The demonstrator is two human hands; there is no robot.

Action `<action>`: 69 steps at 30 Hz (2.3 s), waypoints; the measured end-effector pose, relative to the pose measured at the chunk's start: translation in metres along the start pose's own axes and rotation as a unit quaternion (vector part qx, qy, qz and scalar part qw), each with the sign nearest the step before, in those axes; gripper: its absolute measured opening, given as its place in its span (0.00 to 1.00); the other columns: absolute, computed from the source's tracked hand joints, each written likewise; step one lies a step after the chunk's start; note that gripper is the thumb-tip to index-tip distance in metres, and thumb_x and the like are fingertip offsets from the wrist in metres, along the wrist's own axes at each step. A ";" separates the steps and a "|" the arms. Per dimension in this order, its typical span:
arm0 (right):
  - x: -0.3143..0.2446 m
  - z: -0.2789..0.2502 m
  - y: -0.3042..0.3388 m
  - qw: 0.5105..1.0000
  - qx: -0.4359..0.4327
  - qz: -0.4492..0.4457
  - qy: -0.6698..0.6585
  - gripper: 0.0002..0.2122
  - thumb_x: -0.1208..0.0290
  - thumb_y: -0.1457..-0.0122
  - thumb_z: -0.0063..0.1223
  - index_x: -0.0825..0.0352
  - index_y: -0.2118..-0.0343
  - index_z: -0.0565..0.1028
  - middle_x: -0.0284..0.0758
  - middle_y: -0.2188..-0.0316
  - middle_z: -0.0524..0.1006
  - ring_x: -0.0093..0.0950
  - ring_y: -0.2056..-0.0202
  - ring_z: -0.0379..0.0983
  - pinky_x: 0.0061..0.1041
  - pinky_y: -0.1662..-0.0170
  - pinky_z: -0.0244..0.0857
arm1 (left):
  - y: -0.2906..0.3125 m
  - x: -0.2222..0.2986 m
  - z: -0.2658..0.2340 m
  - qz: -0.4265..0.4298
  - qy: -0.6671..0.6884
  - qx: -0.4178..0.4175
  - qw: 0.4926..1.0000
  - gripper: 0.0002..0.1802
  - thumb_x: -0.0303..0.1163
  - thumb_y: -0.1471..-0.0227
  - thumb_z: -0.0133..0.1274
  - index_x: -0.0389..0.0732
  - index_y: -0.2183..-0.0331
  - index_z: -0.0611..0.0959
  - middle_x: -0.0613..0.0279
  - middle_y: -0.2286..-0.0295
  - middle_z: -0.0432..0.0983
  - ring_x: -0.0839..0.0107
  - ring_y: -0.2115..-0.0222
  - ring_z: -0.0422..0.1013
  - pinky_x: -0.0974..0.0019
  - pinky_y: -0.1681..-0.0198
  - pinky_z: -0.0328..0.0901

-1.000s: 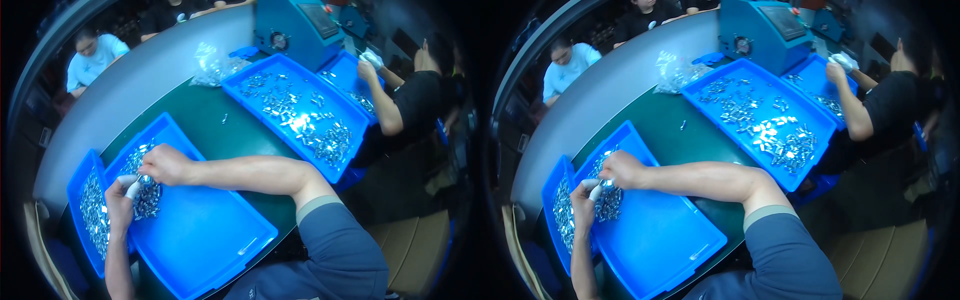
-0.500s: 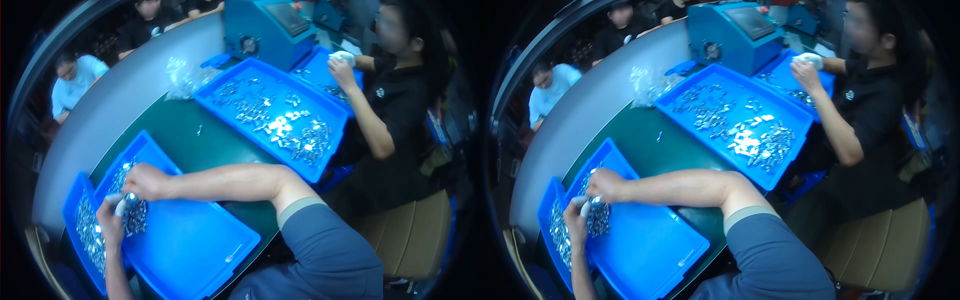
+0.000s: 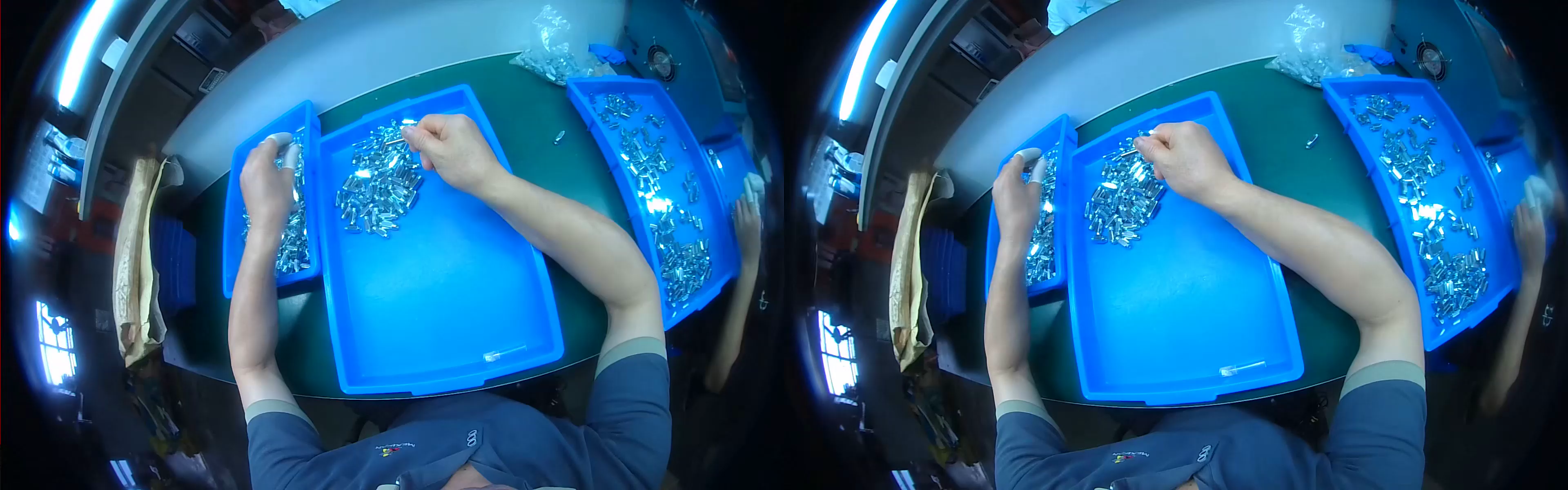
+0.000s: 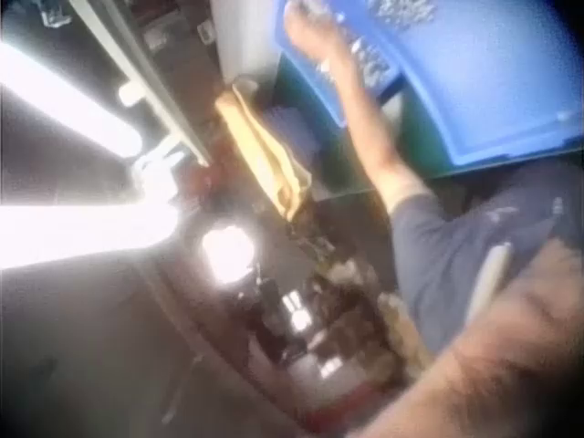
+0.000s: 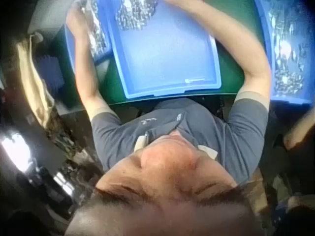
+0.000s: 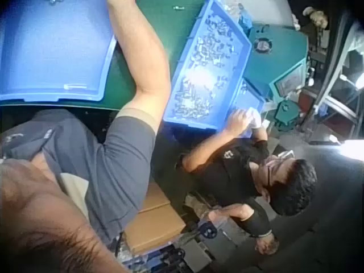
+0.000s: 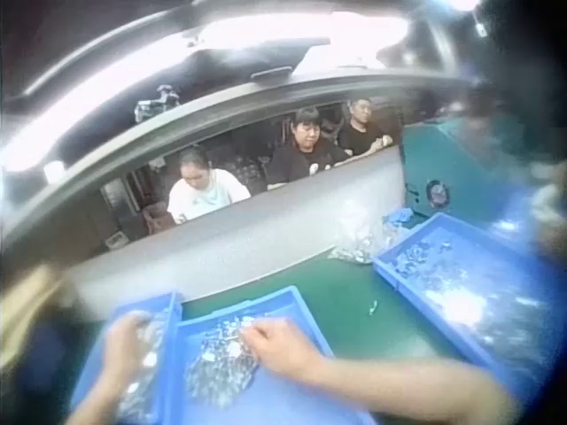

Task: The person assembles small hardware components by manually attaching metal clips to plastic bases.

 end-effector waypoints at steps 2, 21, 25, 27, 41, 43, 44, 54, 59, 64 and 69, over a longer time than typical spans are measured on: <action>-0.002 0.001 -0.001 1.000 -0.004 0.002 0.007 0.18 0.59 0.35 0.53 0.69 0.76 0.78 0.30 0.85 0.75 0.19 0.81 0.69 0.24 0.77 0.62 | 0.005 0.002 -0.010 0.018 -0.063 -0.007 0.998 0.11 0.28 0.49 0.63 0.38 0.62 0.85 0.53 0.63 0.81 0.57 0.60 0.77 0.58 0.55 0.70; 0.002 0.001 0.001 0.997 -0.064 0.021 0.041 0.16 0.61 0.36 0.53 0.69 0.75 0.79 0.33 0.83 0.76 0.21 0.79 0.71 0.27 0.74 0.64 | 0.021 0.053 0.028 -0.081 0.293 -0.311 0.900 0.09 0.25 0.42 0.58 0.34 0.58 0.83 0.62 0.64 0.82 0.76 0.62 0.76 0.69 0.57 0.70; -0.002 0.003 0.001 0.998 -0.038 0.018 0.044 0.15 0.62 0.36 0.54 0.69 0.74 0.79 0.32 0.83 0.76 0.21 0.79 0.71 0.27 0.75 0.64 | 0.016 0.049 0.039 -0.078 0.362 -0.294 0.881 0.09 0.24 0.41 0.57 0.34 0.58 0.83 0.62 0.62 0.81 0.76 0.60 0.76 0.70 0.54 0.69; -0.004 0.003 0.002 0.998 -0.031 0.021 0.041 0.15 0.62 0.36 0.54 0.69 0.74 0.79 0.32 0.83 0.76 0.21 0.79 0.71 0.27 0.75 0.64 | 0.015 0.046 0.042 -0.094 0.388 -0.296 0.868 0.09 0.23 0.41 0.56 0.34 0.58 0.82 0.62 0.61 0.81 0.75 0.59 0.76 0.70 0.51 0.69; -0.005 0.001 0.001 0.998 -0.018 0.013 0.057 0.14 0.64 0.39 0.55 0.70 0.76 0.78 0.38 0.83 0.78 0.31 0.79 0.76 0.34 0.73 0.67 | 0.020 0.046 0.052 -0.110 0.453 -0.278 0.840 0.10 0.26 0.41 0.58 0.34 0.58 0.82 0.62 0.63 0.81 0.76 0.61 0.75 0.71 0.55 0.69; -0.003 0.002 0.001 0.998 -0.029 0.003 0.050 0.13 0.65 0.36 0.53 0.70 0.73 0.78 0.31 0.84 0.75 0.19 0.80 0.69 0.26 0.75 0.62 | 0.021 0.045 0.053 -0.114 0.453 -0.282 0.838 0.10 0.26 0.41 0.58 0.34 0.57 0.82 0.62 0.63 0.81 0.76 0.61 0.75 0.71 0.54 0.69; -0.002 0.002 0.001 0.998 -0.030 0.002 0.050 0.13 0.65 0.36 0.53 0.70 0.73 0.78 0.31 0.84 0.75 0.19 0.80 0.69 0.26 0.75 0.62 | 0.021 0.045 0.053 -0.116 0.465 -0.278 0.833 0.10 0.26 0.42 0.58 0.34 0.57 0.82 0.62 0.63 0.81 0.76 0.61 0.75 0.71 0.55 0.69; -0.007 0.002 0.004 0.997 -0.055 0.009 0.059 0.14 0.65 0.36 0.53 0.69 0.74 0.78 0.31 0.84 0.75 0.19 0.81 0.68 0.26 0.76 0.62 | 0.026 0.042 0.059 -0.104 0.442 -0.288 0.843 0.12 0.29 0.46 0.63 0.36 0.58 0.85 0.64 0.65 0.82 0.77 0.66 0.75 0.71 0.59 0.69; -0.007 0.000 0.003 0.993 -0.071 -0.012 0.094 0.15 0.63 0.36 0.53 0.68 0.76 0.78 0.31 0.85 0.75 0.20 0.82 0.67 0.27 0.77 0.61 | 0.023 0.052 0.050 -0.049 0.386 -0.265 0.882 0.10 0.27 0.46 0.63 0.36 0.60 0.85 0.63 0.65 0.82 0.75 0.64 0.76 0.69 0.58 0.70; -0.006 0.002 0.003 0.991 -0.099 0.039 0.076 0.17 0.60 0.35 0.53 0.67 0.77 0.78 0.31 0.85 0.75 0.20 0.82 0.68 0.27 0.77 0.61 | 0.026 0.052 0.044 0.009 0.343 -0.242 0.908 0.09 0.26 0.46 0.63 0.36 0.61 0.85 0.62 0.65 0.82 0.74 0.63 0.77 0.68 0.55 0.70; -0.002 0.002 0.004 0.993 -0.102 0.029 0.046 0.17 0.60 0.35 0.53 0.68 0.76 0.79 0.31 0.85 0.75 0.20 0.81 0.69 0.26 0.76 0.62 | 0.029 0.050 0.029 0.017 0.331 -0.240 0.912 0.08 0.26 0.46 0.62 0.37 0.62 0.85 0.61 0.66 0.82 0.72 0.63 0.77 0.67 0.56 0.70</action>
Point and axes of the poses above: each hand's wrist, its own y-axis away from the middle knuckle, its own z-axis out of the palm, x = y × z, the point moved 2 cm from there along -y, towards the middle knuckle
